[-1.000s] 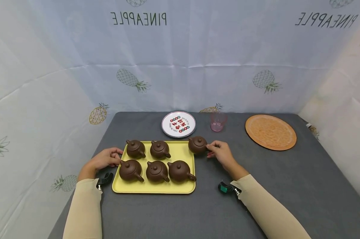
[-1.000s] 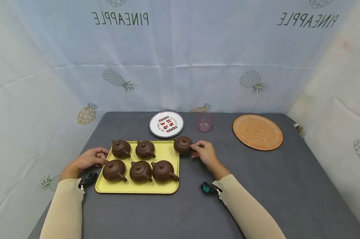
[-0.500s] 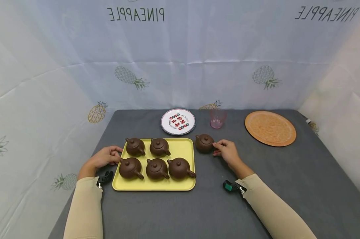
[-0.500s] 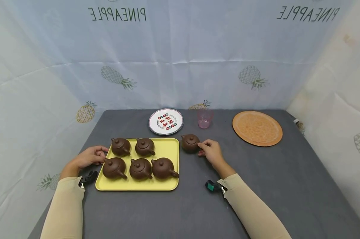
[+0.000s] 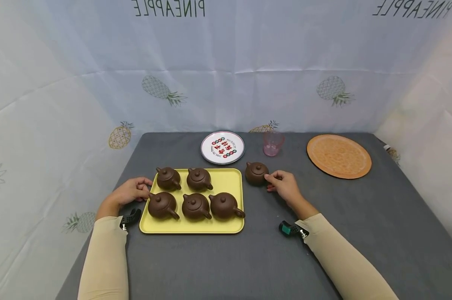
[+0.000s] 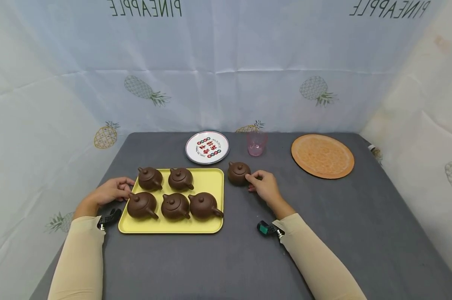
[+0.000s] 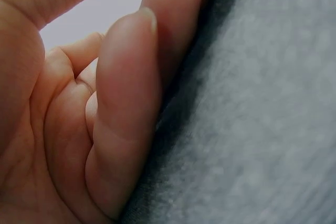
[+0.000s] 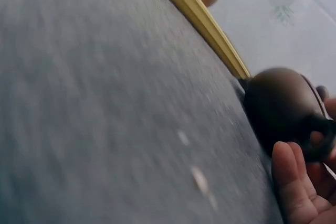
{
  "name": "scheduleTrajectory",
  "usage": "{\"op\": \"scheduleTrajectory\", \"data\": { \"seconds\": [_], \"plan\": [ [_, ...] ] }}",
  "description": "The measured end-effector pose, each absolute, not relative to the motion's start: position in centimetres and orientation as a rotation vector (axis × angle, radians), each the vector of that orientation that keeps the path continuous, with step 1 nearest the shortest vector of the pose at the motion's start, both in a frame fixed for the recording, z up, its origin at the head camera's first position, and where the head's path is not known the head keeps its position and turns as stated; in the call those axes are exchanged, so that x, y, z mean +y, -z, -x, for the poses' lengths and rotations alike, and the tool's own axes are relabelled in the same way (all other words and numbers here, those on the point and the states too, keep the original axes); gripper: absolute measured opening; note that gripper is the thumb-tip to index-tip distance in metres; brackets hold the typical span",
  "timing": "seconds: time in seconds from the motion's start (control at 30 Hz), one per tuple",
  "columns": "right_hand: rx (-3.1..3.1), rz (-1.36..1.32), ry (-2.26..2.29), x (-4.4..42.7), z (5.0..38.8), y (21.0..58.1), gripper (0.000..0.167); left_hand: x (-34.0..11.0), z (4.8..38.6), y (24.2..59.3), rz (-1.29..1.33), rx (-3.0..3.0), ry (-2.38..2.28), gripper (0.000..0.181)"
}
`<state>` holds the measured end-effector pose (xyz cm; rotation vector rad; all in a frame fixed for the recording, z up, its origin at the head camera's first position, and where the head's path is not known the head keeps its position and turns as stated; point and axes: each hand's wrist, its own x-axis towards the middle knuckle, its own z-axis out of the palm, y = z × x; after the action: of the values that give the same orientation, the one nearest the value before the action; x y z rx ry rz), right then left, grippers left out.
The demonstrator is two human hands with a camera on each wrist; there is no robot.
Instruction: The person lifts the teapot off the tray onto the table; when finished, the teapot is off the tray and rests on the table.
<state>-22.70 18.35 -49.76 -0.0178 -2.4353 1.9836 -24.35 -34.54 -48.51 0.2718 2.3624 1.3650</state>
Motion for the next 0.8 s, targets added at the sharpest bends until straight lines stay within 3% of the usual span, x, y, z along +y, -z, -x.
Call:
{"op": "scheduleTrajectory", "data": {
  "seconds": [0.2, 0.33, 0.6, 0.8],
  "plan": [
    [-2.616, 0.038, -1.604, 19.0, 21.8, 48.0, 0.040, -34.9, 25.0, 48.0, -0.264, 2.257, -1.343, 0.048],
    [-2.662, -0.090, -1.511, 18.3, 19.8, 46.3, 0.036, -35.0, 25.4, 47.8, -0.265, 2.211, -1.328, 0.048],
    [-2.580, -0.429, -1.996, 15.1, 17.8, 46.8, 0.024, -35.0, 25.7, 47.6, -0.298, 2.186, -1.354, 0.050],
    [-2.561, -0.579, -2.275, 13.1, 16.8, 48.5, 0.024, -35.0, 25.6, 48.0, -0.313, 2.171, -1.356, 0.046]
  ]
}}
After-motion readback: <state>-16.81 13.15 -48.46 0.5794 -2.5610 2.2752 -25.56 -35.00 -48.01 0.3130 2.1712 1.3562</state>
